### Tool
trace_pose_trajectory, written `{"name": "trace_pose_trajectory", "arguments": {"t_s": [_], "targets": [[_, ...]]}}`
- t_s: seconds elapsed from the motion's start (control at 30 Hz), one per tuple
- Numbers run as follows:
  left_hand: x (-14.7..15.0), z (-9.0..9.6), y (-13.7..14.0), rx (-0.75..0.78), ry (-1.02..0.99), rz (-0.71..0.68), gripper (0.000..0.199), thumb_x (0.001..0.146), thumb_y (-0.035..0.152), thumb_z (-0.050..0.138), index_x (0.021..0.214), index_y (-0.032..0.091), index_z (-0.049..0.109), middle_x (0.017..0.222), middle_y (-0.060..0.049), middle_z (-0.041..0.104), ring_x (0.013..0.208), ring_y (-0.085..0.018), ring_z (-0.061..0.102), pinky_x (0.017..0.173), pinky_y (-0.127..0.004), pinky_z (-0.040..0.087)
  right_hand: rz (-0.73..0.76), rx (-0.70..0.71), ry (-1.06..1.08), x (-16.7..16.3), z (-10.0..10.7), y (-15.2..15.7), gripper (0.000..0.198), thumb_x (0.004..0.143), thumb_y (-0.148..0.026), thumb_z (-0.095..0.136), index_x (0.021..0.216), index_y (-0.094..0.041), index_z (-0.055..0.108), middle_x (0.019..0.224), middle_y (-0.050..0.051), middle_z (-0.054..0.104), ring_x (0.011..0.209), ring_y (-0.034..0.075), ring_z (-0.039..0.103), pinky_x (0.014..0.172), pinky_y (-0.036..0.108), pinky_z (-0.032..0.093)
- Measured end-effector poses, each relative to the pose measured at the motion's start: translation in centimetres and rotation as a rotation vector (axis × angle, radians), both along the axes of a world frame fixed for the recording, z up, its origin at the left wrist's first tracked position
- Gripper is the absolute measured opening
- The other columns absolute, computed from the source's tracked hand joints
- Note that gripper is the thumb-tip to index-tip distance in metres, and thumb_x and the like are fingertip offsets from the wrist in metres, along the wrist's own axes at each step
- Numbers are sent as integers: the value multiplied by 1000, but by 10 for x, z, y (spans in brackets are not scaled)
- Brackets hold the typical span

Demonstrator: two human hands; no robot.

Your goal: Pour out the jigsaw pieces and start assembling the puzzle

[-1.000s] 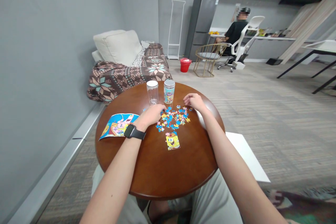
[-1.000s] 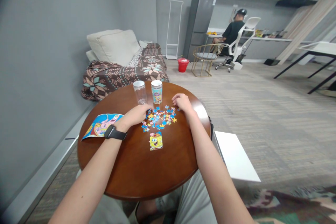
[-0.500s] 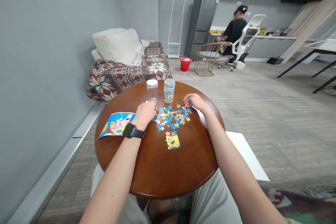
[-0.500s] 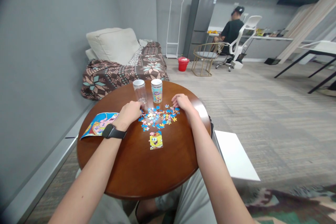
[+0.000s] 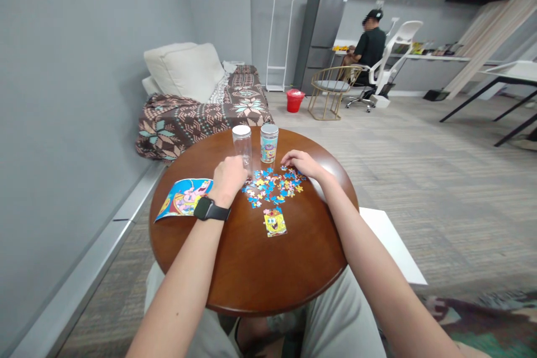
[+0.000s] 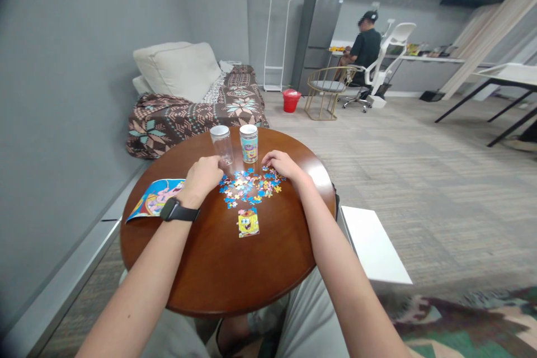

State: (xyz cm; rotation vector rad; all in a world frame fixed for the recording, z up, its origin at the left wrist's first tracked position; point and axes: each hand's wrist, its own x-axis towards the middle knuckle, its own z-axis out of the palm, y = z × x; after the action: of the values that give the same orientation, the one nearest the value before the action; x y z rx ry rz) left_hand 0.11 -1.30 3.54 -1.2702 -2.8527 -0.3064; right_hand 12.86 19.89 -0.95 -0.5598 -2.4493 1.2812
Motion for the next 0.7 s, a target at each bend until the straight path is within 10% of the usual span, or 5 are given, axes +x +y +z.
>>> {"name": "trace_pose_trajectory", "arguments": {"t_s": [0.7], "targets": [[-5, 6, -4, -43, -69, 71, 35, 82, 16, 43, 102, 8, 71, 103, -24, 71, 99, -33, 68, 81, -36, 52, 2, -54, -3, -2, 4, -7, 37, 62, 4, 39, 73, -15, 68, 74, 2, 71, 73, 13, 62, 69, 18, 46]]}}
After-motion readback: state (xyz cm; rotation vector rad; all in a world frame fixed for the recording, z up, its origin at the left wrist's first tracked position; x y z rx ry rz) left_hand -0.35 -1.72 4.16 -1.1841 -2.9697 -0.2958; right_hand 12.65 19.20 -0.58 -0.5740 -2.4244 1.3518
